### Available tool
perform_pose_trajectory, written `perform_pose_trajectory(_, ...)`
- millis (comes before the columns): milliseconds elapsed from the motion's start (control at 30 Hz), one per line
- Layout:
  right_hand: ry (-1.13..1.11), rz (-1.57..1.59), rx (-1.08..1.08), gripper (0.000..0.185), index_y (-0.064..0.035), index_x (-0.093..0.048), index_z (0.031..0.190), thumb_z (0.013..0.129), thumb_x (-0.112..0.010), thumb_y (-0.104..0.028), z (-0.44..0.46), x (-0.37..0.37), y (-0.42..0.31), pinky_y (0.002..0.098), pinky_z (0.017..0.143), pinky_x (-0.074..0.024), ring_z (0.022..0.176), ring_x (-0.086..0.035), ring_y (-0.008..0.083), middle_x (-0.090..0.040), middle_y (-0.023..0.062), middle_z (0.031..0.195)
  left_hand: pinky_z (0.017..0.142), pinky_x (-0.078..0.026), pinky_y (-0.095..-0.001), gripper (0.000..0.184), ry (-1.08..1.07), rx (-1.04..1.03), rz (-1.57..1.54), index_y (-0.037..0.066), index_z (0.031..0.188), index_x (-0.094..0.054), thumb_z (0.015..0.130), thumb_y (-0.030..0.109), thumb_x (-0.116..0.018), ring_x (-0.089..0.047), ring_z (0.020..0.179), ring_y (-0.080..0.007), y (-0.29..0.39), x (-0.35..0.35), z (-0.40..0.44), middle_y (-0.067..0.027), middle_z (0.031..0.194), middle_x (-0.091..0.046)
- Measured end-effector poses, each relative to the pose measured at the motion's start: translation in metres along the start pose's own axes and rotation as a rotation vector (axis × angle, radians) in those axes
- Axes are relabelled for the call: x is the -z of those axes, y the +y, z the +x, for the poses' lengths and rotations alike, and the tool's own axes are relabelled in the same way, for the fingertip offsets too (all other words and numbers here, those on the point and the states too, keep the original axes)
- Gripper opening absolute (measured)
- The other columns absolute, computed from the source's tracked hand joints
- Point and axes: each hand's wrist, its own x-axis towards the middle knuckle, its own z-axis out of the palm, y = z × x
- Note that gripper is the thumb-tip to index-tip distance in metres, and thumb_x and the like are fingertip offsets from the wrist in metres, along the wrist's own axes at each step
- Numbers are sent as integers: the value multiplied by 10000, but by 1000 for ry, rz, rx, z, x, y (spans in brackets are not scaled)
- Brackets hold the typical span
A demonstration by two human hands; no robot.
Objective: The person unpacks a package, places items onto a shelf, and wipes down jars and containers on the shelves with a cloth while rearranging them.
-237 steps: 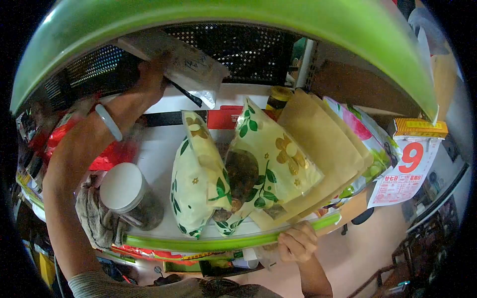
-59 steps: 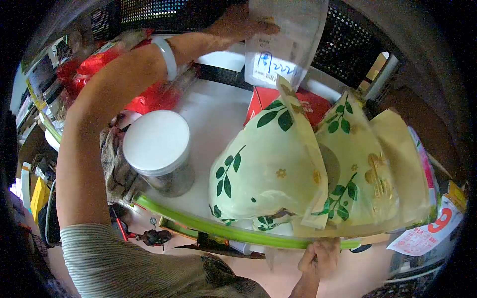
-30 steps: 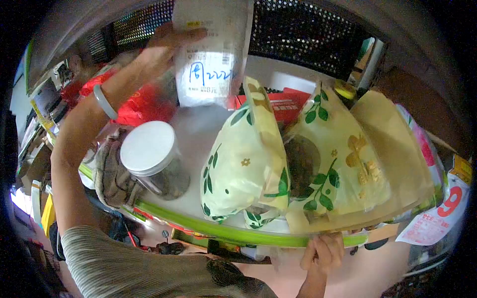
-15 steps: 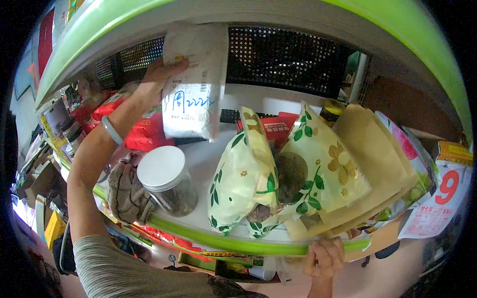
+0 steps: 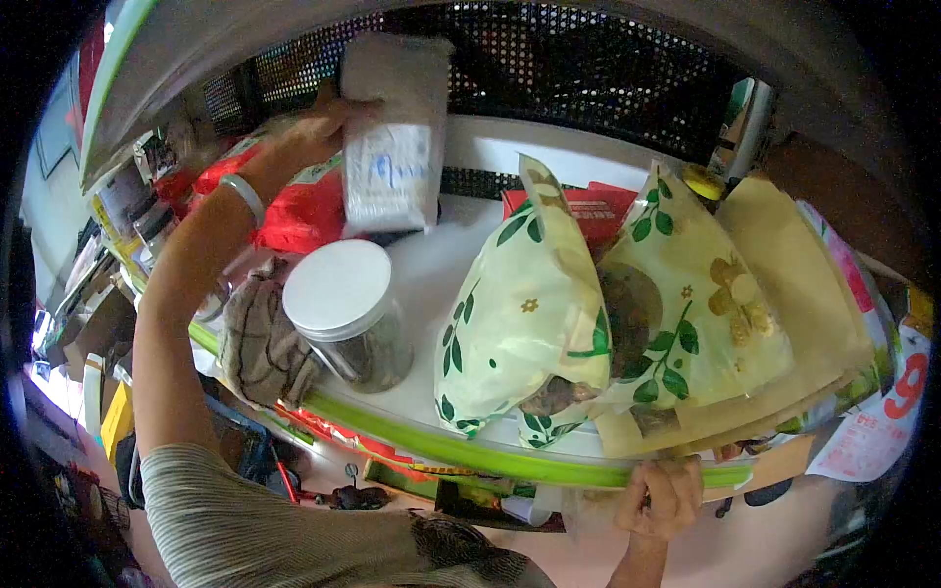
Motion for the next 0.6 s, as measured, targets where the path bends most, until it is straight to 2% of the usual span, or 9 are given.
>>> perform_pose_trajectory(33, 13, -19, -10, 140, -17, -559, 776, 650, -557, 44, -1, 0, 0, 357, 498, -384, 550, -506, 245, -532, 90, 658, 935, -434, -429, 593, 58, 417, -305, 122, 1191, -286, 752, 82, -682, -515, 1067, -309, 12, -10, -4, -134, 1181, -473)
perform_pose_trajectory(133, 8, 2, 0, 124, -21, -558, 796, 682, -572, 27, -1, 0, 2, 355, 510, -384, 558, -514, 239, -544, 91, 677, 906, -436, -400, 488, -37, -168, 727, 87, 1155, -384, 755, 68, -663, -540, 992, -283, -37, 7, -8, -148, 1117, -520)
perform_pose_trajectory(200, 6, -6, -4, 115, -26, -556, 808, 703, -569, 18, -1, 1, 2, 348, 505, -378, 561, -516, 235, -546, 89, 683, 897, -427, -385, 418, 57, -161, 743, 97, 1144, -472, 764, 66, -644, -540, 978, -285, -50, 4, -5, -148, 1093, -553)
perform_pose_trajectory(233, 6, -11, -5, 110, -29, -556, 814, 713, -568, 14, -1, 1, 2, 344, 503, -375, 563, -517, 233, -547, 88, 687, 898, -417, -380, 390, 177, 50, 417, 119, 1145, -528, 773, 68, -631, -530, 989, -295, -30, -14, -5, -143, 1091, -570)
perform_pose_trajectory(300, 5, -21, -17, 101, -32, -556, 819, 726, -564, 8, 1, 1, 0, 342, 504, -370, 563, -517, 230, -544, 85, 685, 892, -416, -376, 364, 304, 195, 101, 136, 1144, -579, 786, 87, -620, -527, 999, -297, -5, -35, -2, -131, 1085, -590)
perform_pose_trajectory(400, 6, -42, -25, 102, -33, -555, 830, 735, -560, 5, 0, 2, -1, 349, 511, -372, 566, -519, 227, -541, 85, 683, 874, -438, -379, 348, 308, 55, -87, 112, 1134, -567, 792, 118, -627, -539, 999, -277, -4, -41, 14, -110, 1081, -593)
perform_pose_trajectory(467, 7, -41, -22, 111, -34, -554, 840, 737, -558, 5, -1, 3, 0, 354, 518, -375, 571, -522, 225, -542, 87, 684, 864, -449, -382, 352, 248, 10, -513, 81, 1126, -554, 786, 114, -635, -540, 1004, -267, -22, -30, 49, -99, 1089, -586)
perform_pose_trajectory(567, 14, -16, -14, 125, -36, -552, 856, 738, -555, 7, -2, 1, 1, 358, 525, -380, 577, -526, 224, -547, 89, 688, 882, -446, -379, 382, 226, 120, -470, 41, 1137, -509, 778, 83, -632, -524, 1033, -250, -7, -48, 44, -101, 1106, -567)
perform_pose_trajectory(600, 14, -18, -9, 130, -36, -551, 860, 738, -554, 7, -2, 1, 1, 359, 526, -382, 578, -526, 227, -548, 91, 689, 946, -409, -384, 413, 257, 213, -166, 33, 1161, -474, 779, 51, -627, -511, 1064, -252, 21, -60, 28, -123, 1111, -555)
